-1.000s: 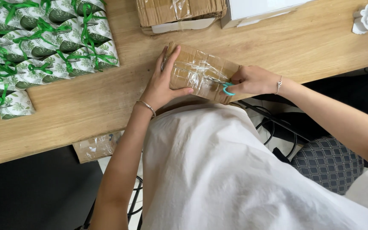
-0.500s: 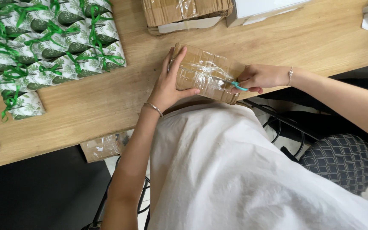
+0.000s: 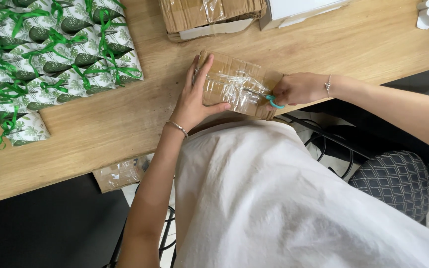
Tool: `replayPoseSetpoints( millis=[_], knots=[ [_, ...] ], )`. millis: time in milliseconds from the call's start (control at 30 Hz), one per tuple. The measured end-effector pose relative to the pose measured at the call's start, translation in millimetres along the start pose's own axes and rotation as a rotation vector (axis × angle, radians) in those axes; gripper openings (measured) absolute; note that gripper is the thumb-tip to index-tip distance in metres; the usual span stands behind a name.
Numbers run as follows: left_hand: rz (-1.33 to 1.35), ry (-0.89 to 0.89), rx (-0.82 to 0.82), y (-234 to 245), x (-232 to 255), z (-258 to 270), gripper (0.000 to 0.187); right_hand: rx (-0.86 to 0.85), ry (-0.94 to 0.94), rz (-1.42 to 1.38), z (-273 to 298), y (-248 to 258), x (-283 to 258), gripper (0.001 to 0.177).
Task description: Packaging wrapped candles into cardboard boxes and organizing them.
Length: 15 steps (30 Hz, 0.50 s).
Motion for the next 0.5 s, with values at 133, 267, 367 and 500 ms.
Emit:
replayPoseSetpoints(
  millis=[133, 267, 367, 500],
  knots=[
    [-0.011, -0.038, 0.000, -1, -1, -1, 0.123, 0.054, 0.029, 0.066, -7, -2, 9, 0.046],
    [-0.005, 0.004, -0.004, -1, -2, 1, 0.123, 0.044, 0.038, 0.061, 2, 3, -4, 0.045],
    [-0.016, 0.029, -0.016, -3, -3, -2, 0.125, 0.033, 0.024, 0.076, 4, 5, -8, 0.045],
    [0.003, 0.031, -0.013, -3, -4, 0, 0.124, 0.057, 0.088, 0.026, -5, 4, 4, 0.041]
  ],
)
Point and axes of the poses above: each hand's wrist, its own z-axis away from the middle knuckle, its own y-axis out of the back of the hand, x = y × z, the point moved 6 cm from there along -z, towards the middle knuckle, and after that the axes turned 6 degrees about y, right-handed, at the moved point
